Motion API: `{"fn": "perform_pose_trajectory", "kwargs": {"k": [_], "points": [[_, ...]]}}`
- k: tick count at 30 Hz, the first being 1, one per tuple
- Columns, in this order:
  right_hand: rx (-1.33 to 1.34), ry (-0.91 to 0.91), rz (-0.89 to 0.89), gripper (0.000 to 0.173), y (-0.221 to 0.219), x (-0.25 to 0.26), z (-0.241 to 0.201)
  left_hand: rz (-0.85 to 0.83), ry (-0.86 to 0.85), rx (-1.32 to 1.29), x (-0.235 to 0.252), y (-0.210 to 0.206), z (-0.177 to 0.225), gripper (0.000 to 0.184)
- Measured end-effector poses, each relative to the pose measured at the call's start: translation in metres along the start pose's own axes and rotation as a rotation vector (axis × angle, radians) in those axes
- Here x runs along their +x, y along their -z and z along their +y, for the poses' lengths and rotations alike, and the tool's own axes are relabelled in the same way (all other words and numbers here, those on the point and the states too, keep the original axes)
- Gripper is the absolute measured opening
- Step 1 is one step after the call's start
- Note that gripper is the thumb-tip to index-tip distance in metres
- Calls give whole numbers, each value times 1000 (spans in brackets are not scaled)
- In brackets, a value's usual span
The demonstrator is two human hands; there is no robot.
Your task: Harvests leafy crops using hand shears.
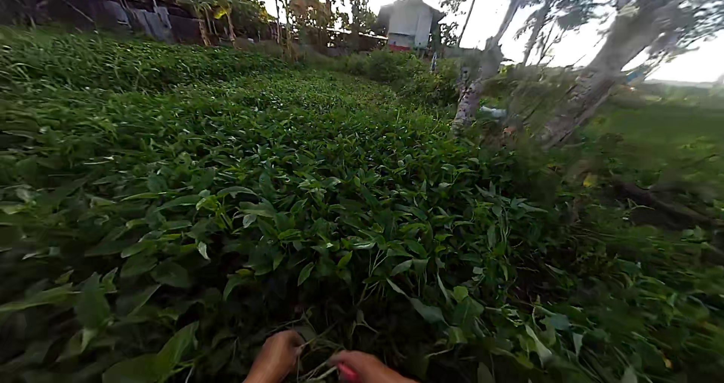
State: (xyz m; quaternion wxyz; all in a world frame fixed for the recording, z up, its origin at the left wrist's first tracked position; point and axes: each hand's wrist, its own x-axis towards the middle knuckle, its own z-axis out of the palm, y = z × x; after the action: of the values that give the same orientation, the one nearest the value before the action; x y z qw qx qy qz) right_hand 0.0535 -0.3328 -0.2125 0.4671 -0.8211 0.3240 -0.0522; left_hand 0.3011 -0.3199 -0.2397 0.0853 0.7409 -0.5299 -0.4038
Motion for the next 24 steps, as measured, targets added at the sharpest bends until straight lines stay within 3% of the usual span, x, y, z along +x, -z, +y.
{"fn": "perform_pose_trajectory", "kwargs": {"k": [4, 7, 10, 13, 20, 24], "points": [[-22, -478, -84, 79, 36, 39, 31, -59, 81, -18, -14, 6, -14, 30], [-83, -583, -183, 60, 42, 57, 41, -55, 76, -20, -29, 7, -18, 29], [-121, -582, -254, 48, 42, 72, 51, -48, 78, 5, -47, 8, -19, 30], [-276, -548, -222, 48, 48, 75, 55, -45, 87, 25, -70, 9, -14, 30], [-304, -381, -153, 54, 43, 59, 50, -27, 69, 76, -102, 7, -3, 28], [-398, -395, -211, 61, 29, 51, 44, -17, 65, 100, -106, 6, 4, 28]]}}
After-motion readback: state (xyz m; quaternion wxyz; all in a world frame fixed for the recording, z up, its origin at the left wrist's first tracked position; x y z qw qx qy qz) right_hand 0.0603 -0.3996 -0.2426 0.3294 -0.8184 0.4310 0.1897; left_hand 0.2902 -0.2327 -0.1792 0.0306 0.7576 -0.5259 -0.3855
